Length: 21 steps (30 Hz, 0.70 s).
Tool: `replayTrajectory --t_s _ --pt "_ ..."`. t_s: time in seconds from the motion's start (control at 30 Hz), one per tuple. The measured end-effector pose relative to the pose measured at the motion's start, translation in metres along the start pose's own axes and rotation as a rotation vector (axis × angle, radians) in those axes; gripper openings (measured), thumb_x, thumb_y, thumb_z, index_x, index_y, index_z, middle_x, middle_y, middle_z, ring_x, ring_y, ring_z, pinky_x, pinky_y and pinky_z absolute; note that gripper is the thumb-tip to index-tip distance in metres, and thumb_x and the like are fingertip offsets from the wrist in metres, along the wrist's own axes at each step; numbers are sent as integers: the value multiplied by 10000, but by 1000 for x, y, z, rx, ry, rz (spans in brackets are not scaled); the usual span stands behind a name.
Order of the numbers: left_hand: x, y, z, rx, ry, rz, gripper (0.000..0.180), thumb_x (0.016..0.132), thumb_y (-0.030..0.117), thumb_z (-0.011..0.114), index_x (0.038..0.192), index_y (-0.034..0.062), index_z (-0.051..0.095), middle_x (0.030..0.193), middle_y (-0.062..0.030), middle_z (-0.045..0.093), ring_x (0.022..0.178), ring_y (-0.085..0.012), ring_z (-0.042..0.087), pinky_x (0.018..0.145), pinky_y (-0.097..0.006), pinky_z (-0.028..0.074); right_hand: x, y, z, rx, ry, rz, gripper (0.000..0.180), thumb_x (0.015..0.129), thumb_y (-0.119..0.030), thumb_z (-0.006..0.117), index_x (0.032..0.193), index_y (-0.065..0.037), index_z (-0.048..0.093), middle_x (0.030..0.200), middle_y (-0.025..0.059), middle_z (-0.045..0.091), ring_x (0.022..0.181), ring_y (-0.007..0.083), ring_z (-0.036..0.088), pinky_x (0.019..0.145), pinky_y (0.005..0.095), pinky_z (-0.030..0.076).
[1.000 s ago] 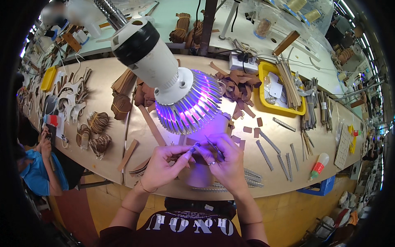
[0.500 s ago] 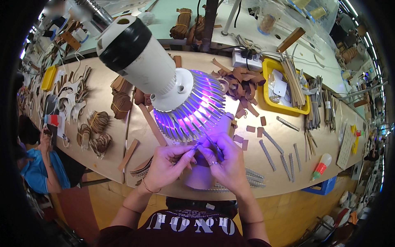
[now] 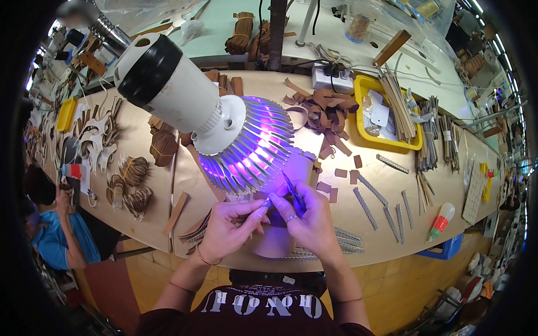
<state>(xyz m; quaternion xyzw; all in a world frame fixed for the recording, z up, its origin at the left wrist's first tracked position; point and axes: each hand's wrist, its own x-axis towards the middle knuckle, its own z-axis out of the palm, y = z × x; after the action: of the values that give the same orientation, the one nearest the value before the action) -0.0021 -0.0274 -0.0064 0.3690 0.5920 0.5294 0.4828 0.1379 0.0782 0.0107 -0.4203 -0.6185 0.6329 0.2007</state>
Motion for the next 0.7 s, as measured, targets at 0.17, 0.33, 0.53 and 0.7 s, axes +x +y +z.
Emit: replayTrajectory --t_s 0.17,0.33,0.53,0.7 --pt "3 1 -6 -57 -66 -5 233 939 63 587 1134 -45 656 866 -74 680 645 -92 613 579 -214 490 3 -2 0 243 -84 18 195 905 -117 671 1030 21 614 851 7 620 772 49 560 699 211 465" --pt "13 7 -22 -349 -318 -231 376 1004 238 496 1196 -72 590 920 -144 682 716 -163 675 639 -259 565 4 -7 -10 196 -138 86 211 924 -128 646 1071 20 615 911 18 640 827 60 577 745 219 476" --pt "26 6 -41 -696 -480 -536 599 1047 357 290 1251 -182 452 1015 -299 642 835 -286 707 729 -316 613 2 -13 -23 79 150 6 148 912 -116 651 998 4 648 824 -19 625 754 48 551 688 199 431" --pt "34 2 -40 -868 -642 -512 504 1033 320 394 1249 -121 508 1004 -233 662 874 -247 704 753 -326 604 5 -10 -39 78 253 -76 149 913 -145 657 959 -5 645 782 -29 604 663 12 485 596 185 387"
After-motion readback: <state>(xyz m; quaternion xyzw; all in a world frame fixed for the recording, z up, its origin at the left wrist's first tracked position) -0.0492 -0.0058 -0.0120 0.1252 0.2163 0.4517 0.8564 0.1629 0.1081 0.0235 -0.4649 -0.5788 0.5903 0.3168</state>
